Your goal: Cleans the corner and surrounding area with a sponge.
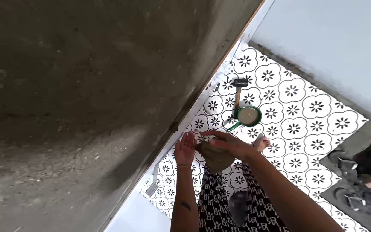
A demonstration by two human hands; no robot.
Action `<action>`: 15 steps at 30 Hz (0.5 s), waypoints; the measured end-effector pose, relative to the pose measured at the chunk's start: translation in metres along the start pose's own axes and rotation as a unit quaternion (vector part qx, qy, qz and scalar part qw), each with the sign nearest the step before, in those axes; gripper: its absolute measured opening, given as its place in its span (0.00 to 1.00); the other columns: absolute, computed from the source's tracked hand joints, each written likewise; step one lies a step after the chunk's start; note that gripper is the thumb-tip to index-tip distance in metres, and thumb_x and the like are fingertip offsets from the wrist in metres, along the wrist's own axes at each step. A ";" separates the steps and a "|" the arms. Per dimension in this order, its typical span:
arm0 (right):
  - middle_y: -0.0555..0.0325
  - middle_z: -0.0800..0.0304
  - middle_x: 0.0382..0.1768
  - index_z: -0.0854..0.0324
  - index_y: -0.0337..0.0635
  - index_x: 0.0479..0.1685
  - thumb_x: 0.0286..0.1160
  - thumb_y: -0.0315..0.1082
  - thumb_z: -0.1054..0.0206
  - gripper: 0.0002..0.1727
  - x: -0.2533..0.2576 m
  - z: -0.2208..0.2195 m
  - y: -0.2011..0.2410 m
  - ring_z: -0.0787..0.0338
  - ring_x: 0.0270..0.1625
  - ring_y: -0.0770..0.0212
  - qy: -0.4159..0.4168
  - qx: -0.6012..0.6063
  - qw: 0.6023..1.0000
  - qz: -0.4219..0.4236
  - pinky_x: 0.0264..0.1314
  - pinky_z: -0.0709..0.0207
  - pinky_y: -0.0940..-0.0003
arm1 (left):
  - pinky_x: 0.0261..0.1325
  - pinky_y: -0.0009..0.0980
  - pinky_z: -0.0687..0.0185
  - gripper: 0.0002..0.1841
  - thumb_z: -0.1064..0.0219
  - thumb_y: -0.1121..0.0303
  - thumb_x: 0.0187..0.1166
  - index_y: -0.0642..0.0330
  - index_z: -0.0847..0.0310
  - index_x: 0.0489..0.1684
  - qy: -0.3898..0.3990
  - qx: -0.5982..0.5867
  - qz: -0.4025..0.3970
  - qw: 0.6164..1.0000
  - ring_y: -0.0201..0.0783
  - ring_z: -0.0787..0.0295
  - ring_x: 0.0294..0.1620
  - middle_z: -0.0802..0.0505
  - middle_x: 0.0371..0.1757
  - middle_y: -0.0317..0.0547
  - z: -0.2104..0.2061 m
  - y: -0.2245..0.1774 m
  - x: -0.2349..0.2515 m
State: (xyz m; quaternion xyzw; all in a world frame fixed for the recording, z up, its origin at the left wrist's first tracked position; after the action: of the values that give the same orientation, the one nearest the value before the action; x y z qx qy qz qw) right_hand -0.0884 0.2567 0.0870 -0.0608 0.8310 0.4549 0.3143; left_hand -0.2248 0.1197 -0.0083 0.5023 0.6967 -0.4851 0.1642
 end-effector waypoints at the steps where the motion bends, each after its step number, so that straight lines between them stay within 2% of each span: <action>1: 0.49 0.10 0.57 0.26 0.47 0.80 0.87 0.50 0.40 0.27 0.012 -0.005 0.012 0.11 0.54 0.61 -0.006 -0.058 0.998 0.002 0.62 0.18 0.58 | 0.69 0.39 0.17 0.31 0.75 0.56 0.94 0.65 0.37 0.81 -0.006 0.007 -0.014 1.000 0.43 0.11 0.66 0.10 0.67 0.51 0.000 -0.010 -0.002; 3: 0.42 0.11 0.63 0.30 0.47 0.84 0.89 0.46 0.40 0.28 0.041 -0.013 0.031 0.10 0.57 0.52 -0.008 -0.145 0.989 0.028 0.64 0.18 0.50 | 0.69 0.39 0.17 0.31 0.75 0.57 0.94 0.65 0.38 0.82 -0.010 0.024 -0.021 0.999 0.42 0.11 0.66 0.11 0.68 0.51 -0.002 -0.024 0.001; 5: 0.36 0.15 0.68 0.37 0.48 0.90 0.87 0.47 0.37 0.34 0.071 -0.016 0.042 0.10 0.61 0.44 0.004 -0.199 0.979 0.050 0.68 0.20 0.43 | 0.65 0.39 0.17 0.30 0.73 0.57 0.94 0.65 0.33 0.79 -0.030 0.026 -0.013 0.999 0.40 0.11 0.61 0.10 0.64 0.50 -0.006 -0.032 0.005; 6: 0.35 0.13 0.63 0.40 0.48 0.91 0.86 0.47 0.35 0.36 0.083 -0.017 0.045 0.09 0.57 0.43 0.002 -0.222 0.973 0.054 0.64 0.19 0.42 | 0.61 0.39 0.15 0.28 0.71 0.58 0.94 0.65 0.29 0.73 -0.044 0.018 -0.010 0.999 0.40 0.10 0.57 0.09 0.60 0.50 -0.008 -0.035 0.007; 7: 0.35 0.10 0.53 0.41 0.48 0.92 0.85 0.46 0.34 0.38 0.092 -0.018 0.046 0.10 0.47 0.45 -0.004 -0.240 0.969 0.057 0.56 0.18 0.42 | 0.57 0.38 0.14 0.26 0.69 0.60 0.94 0.65 0.27 0.67 -0.055 0.010 -0.005 0.998 0.40 0.09 0.53 0.08 0.56 0.49 -0.009 -0.038 0.008; 8: 0.35 0.10 0.48 0.42 0.49 0.92 0.83 0.45 0.33 0.39 0.097 -0.019 0.045 0.10 0.42 0.45 -0.010 -0.256 0.965 0.051 0.53 0.18 0.41 | 0.55 0.38 0.14 0.25 0.68 0.62 0.92 0.65 0.26 0.66 -0.051 -0.001 -0.002 0.999 0.41 0.09 0.52 0.08 0.55 0.50 -0.010 -0.039 0.010; 9: 0.34 0.10 0.47 0.44 0.51 0.93 0.82 0.45 0.31 0.40 0.099 -0.020 0.041 0.11 0.41 0.43 -0.015 -0.269 0.962 0.045 0.52 0.18 0.40 | 0.58 0.38 0.14 0.26 0.69 0.64 0.91 0.67 0.26 0.68 -0.032 -0.008 -0.001 0.999 0.42 0.09 0.55 0.08 0.58 0.51 -0.009 -0.040 0.011; 10: 0.35 0.10 0.45 0.48 0.54 0.95 0.81 0.44 0.30 0.44 0.099 -0.023 0.034 0.11 0.41 0.42 -0.016 -0.285 0.958 0.035 0.51 0.19 0.38 | 0.65 0.40 0.16 0.27 0.70 0.65 0.91 0.69 0.28 0.72 0.003 -0.011 -0.005 1.000 0.44 0.11 0.63 0.10 0.65 0.53 -0.007 -0.040 0.012; 12: 0.37 0.11 0.44 0.63 0.59 0.98 0.78 0.48 0.29 0.53 0.098 -0.036 0.013 0.11 0.43 0.42 0.000 -0.320 0.947 0.004 0.54 0.19 0.38 | 0.78 0.43 0.24 0.30 0.74 0.65 0.89 0.71 0.34 0.79 0.079 -0.011 -0.019 0.997 0.48 0.19 0.76 0.16 0.76 0.57 -0.003 -0.038 0.012; 13: 0.39 0.11 0.43 0.69 0.59 0.99 0.77 0.50 0.29 0.56 0.099 -0.044 0.006 0.11 0.44 0.43 0.006 -0.328 0.945 -0.003 0.55 0.19 0.39 | 0.79 0.43 0.25 0.31 0.73 0.66 0.87 0.72 0.34 0.79 0.099 -0.015 -0.026 0.995 0.49 0.20 0.78 0.17 0.76 0.58 -0.001 -0.039 0.010; 15: 0.38 0.10 0.46 0.73 0.56 0.98 0.75 0.51 0.27 0.60 0.105 -0.058 -0.002 0.10 0.48 0.43 0.003 -0.316 0.949 0.000 0.59 0.20 0.38 | 0.76 0.43 0.22 0.31 0.71 0.65 0.84 0.70 0.28 0.76 0.118 -0.022 -0.034 0.992 0.47 0.17 0.76 0.14 0.74 0.56 0.005 -0.043 0.007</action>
State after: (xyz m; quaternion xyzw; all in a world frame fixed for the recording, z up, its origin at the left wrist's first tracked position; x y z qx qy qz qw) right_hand -0.1978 0.2290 0.0476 -0.1586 0.6457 0.6940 0.2762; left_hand -0.2660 0.1181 0.0058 0.5285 0.7384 -0.4121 0.0758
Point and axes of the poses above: each hand's wrist, its own x-axis towards the middle knuckle, its own z-axis out of the back of the hand, y = z × x, the point moved 8 cm from there along x, towards the middle knuckle
